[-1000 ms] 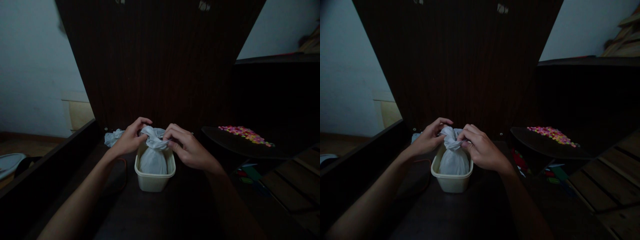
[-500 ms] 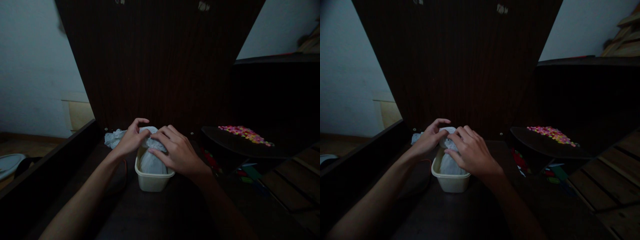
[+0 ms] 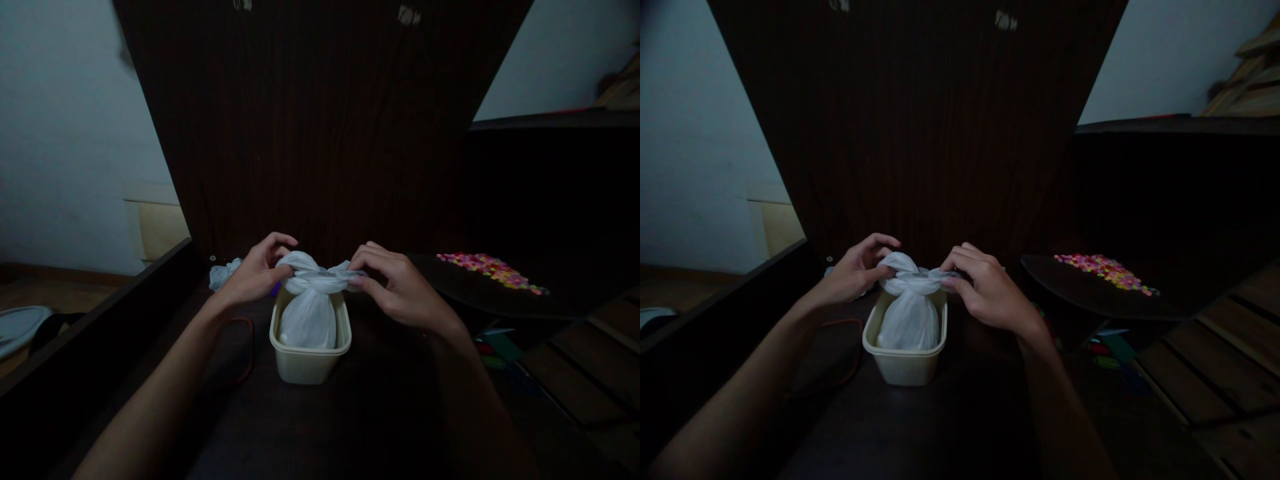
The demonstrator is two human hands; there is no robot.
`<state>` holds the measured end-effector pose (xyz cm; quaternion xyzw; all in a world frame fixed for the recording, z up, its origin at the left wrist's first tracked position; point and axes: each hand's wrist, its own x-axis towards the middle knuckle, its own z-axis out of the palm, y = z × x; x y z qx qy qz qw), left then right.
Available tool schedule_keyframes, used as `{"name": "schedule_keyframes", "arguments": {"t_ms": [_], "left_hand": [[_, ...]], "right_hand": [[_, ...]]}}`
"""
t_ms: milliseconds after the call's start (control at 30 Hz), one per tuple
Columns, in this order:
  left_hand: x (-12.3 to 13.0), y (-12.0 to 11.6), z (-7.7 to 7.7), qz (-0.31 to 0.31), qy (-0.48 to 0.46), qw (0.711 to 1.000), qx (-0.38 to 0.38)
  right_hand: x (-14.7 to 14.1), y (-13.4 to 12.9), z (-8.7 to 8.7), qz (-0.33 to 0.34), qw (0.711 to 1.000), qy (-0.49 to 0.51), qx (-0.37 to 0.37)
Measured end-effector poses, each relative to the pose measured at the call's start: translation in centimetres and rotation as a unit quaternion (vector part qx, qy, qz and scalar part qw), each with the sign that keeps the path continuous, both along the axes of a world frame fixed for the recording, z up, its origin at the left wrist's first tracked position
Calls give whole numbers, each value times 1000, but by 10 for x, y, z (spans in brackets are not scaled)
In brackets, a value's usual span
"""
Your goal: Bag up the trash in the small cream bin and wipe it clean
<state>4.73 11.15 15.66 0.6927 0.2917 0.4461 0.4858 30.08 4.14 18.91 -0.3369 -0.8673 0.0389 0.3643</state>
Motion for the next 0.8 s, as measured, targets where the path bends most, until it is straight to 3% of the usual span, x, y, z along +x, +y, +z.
{"name": "schedule_keyframes", "arguments": {"t_ms": [133,200,267,333,400,500,633,800], "left_hand": [[1,0,1,25,23,999,29],[2,-1,2,34,19,999,24],[5,-3,4,44,7,999,7],[7,-5,6,61,-5,998,-11],[8,-7,6,75,-15,997,-24],[10,-9,6,79,-24,996,-40],[8,-10,7,48,-58,995,-67],[3,-10,10,-16,-111,989,-98]], "right_hand": [[7,6,-3,10,999,41,-21],[1,9,-5,-54,996,74,-9],[-9,8,-8,-142,983,112,41],[-23,4,-10,-191,966,143,104],[-35,-2,-12,-167,968,142,126],[-47,-10,-15,-102,990,53,80],[-48,-8,-21,-125,990,-48,43],[-38,-5,-18,-108,994,-18,21]]}}
